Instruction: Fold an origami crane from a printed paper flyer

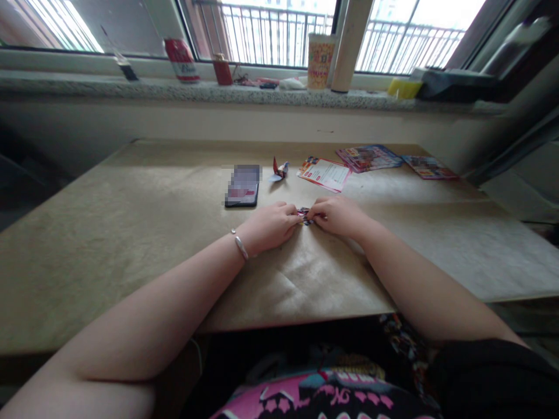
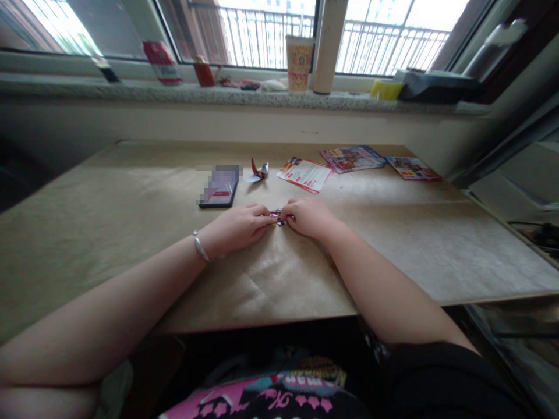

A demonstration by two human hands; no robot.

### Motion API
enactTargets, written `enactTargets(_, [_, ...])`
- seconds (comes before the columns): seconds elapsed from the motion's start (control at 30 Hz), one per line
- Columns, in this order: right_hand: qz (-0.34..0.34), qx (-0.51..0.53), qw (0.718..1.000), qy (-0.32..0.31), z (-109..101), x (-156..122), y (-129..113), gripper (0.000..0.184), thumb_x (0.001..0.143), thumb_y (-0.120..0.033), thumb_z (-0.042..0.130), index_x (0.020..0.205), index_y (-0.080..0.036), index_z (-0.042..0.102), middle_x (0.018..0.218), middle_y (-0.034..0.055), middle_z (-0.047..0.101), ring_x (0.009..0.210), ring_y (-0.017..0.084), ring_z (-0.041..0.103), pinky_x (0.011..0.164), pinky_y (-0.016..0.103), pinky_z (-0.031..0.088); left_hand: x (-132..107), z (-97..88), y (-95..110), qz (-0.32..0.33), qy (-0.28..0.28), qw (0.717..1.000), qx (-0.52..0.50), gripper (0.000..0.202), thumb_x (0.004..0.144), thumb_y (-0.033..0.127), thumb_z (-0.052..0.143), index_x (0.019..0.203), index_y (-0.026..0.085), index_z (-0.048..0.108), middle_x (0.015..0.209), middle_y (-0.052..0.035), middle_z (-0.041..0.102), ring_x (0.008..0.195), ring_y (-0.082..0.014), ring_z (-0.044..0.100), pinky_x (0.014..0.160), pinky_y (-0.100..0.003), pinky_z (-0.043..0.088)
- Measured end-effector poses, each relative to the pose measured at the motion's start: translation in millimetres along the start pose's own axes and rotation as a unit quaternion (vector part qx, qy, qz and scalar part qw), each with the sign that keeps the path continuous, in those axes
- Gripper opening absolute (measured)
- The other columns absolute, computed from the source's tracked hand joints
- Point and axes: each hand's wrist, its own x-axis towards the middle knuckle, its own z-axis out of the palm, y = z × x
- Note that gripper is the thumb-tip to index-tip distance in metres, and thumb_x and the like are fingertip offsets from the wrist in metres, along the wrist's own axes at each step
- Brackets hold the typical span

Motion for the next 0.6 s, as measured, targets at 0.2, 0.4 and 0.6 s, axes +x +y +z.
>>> enactTargets(0.2, [-0.013, -0.002, 1.000, 0.003, 1.0, -0.1, -0.9, 0.028, 0.086, -0.020, 0.053, 0.097, -0.028, 0.078, 0.096, 0.0035, 0.073, 0.081, 0.017, 0.064, 0.071, 0.027, 0.039, -0.3, 1.6, 1.4, -0.003, 0.006, 1.000, 0.010, 0.028, 0.094, 0.019, 0.045, 0.111, 0.017, 0.068, 0.097, -0.0092, 0.065, 0.088, -0.0191, 0.060, 0.078, -0.031, 0.051])
enactTargets(0.4, [-0.024, 0.007, 1.000, 0.001, 0.6, 1.0, -0.2, 0.028, 0.083, -0.017, 0.055, 0.093, -0.027, 0.079, 0.096, 0.0036, 0.072, 0.084, 0.018, 0.064, 0.074, 0.026, 0.040, 1.0, -0.3, 3.5, 0.000, 0.000, 1.000, 0.020, 0.029, 0.094, 0.019, 0.045, 0.111, 0.015, 0.068, 0.098, -0.0095, 0.065, 0.087, -0.0199, 0.059, 0.078, -0.032, 0.051])
enactTargets(0.6, [-0.014, -0.016, 0.999, -0.024, -6.9, -0.7, 2.8, 0.028, 0.084, -0.021, 0.057, 0.098, -0.029, 0.079, 0.094, 0.0036, 0.074, 0.081, 0.019, 0.064, 0.071, 0.028, 0.041, -0.3, 2.9, -1.2, 0.005, 0.005, 1.000, -0.005, 0.029, 0.095, 0.019, 0.045, 0.110, 0.017, 0.069, 0.098, -0.0092, 0.066, 0.089, -0.0189, 0.060, 0.080, -0.031, 0.051])
